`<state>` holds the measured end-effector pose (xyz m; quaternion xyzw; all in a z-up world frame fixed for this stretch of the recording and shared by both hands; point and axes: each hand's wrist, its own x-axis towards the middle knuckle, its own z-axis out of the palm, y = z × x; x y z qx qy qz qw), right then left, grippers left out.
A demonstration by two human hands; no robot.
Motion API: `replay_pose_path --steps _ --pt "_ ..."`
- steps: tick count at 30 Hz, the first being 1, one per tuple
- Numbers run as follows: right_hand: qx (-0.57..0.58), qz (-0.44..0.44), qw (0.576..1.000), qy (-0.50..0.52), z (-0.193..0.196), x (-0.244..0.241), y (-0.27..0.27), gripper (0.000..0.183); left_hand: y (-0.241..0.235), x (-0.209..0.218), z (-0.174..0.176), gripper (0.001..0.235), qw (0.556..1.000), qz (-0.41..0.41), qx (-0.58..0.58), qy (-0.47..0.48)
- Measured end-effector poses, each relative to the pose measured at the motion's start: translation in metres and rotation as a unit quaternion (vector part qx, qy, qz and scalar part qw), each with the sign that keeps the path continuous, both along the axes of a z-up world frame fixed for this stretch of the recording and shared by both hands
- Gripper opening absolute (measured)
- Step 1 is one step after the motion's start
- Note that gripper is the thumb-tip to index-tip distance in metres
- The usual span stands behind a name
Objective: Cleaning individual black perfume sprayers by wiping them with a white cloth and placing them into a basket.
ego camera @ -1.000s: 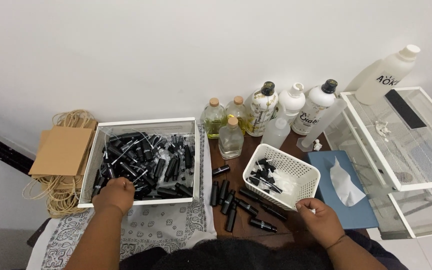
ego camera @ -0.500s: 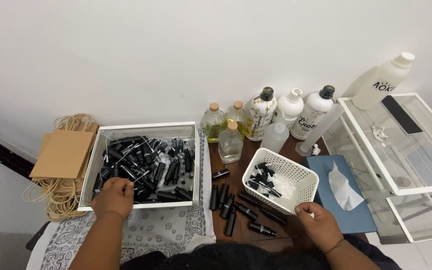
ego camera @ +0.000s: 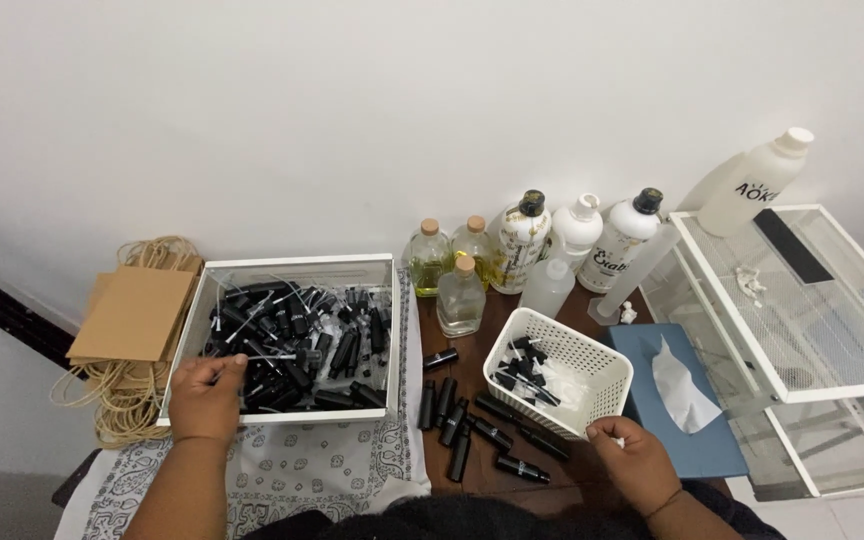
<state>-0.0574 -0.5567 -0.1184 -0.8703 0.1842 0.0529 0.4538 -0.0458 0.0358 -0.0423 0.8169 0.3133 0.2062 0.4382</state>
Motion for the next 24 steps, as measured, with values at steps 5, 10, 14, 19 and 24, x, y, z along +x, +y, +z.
replay_pose_path --steps 5,10,14,19,24 --pt "-0.016 0.025 1.000 0.000 0.002 -0.006 0.002 0.016 -0.026 -0.009 0.043 0.037 0.991 0.010 -0.045 0.123" --pt "-0.073 0.086 0.993 -0.024 0.002 -0.014 0.002 0.015 -0.040 -0.015 0.037 0.032 0.977 0.059 -0.176 0.103" --pt "-0.081 0.156 0.983 -0.050 0.003 -0.027 0.001 0.015 -0.035 -0.022 -0.009 0.018 0.912 0.069 -0.394 -0.094" --pt "-0.109 0.224 0.961 -0.118 -0.006 -0.033 -0.006 0.010 -0.045 -0.042 0.000 0.021 0.875 0.048 -0.463 -0.132" --pt "-0.081 0.246 0.957 -0.131 -0.004 -0.041 -0.010 0.009 -0.063 -0.067 0.028 0.020 0.842 -0.008 -0.514 -0.163"
